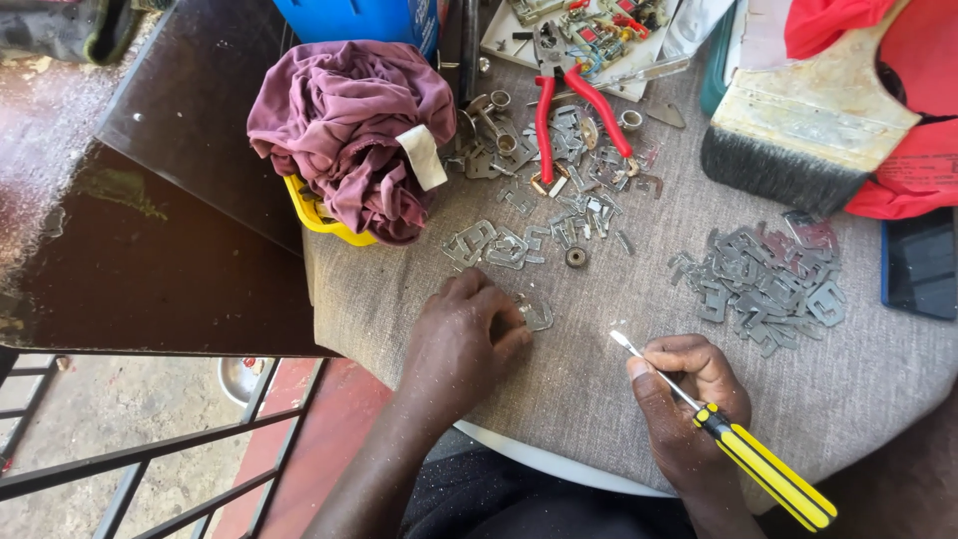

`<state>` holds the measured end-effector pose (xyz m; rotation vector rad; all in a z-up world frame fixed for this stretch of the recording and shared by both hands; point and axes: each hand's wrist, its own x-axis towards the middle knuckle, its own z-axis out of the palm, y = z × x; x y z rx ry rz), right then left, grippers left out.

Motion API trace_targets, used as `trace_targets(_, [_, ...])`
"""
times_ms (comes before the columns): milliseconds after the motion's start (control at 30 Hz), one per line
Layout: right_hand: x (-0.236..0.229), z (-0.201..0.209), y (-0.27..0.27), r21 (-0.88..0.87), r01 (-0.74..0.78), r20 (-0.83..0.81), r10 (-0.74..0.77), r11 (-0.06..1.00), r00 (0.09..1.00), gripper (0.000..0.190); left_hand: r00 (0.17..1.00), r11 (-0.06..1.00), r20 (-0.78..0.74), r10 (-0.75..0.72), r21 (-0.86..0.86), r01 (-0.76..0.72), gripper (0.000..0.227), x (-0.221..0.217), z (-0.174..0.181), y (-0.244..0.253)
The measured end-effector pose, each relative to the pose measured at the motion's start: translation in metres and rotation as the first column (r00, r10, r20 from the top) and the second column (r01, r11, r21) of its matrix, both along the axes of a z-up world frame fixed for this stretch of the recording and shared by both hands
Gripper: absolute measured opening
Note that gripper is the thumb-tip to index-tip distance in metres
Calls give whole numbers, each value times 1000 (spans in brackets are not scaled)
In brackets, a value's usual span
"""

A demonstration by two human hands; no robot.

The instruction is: The person uses a yellow-handled screwdriver to manipulate small metal components on a workbench. They repeatedly pick up pieces, adjust them with the tool, and place them back on the surface among other hardware parts.

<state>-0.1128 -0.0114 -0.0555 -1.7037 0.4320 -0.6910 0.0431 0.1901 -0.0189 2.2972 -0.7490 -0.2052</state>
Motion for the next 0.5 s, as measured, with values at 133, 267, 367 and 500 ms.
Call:
trace_targets(133, [2, 3, -1, 14, -6, 20, 6, 1000, 1000, 14, 1000, 999, 3, 10, 36, -10, 34, 4, -4, 0])
trace_targets(267, [2, 3, 1, 14, -9, 4, 9, 1000, 1000, 13, 999, 999, -50, 5, 32, -3, 30, 4, 2, 4])
trace_targets(367, [2, 9, 2, 17, -3, -8, 4, 1000, 1000, 14, 993, 998, -117, -26, -64, 19, 28, -1, 7, 4])
trace_targets(500, [0, 7, -1, 44, -19, 8, 18, 999, 1000, 13, 916, 961, -354, -186, -261, 94, 20, -31, 23, 0])
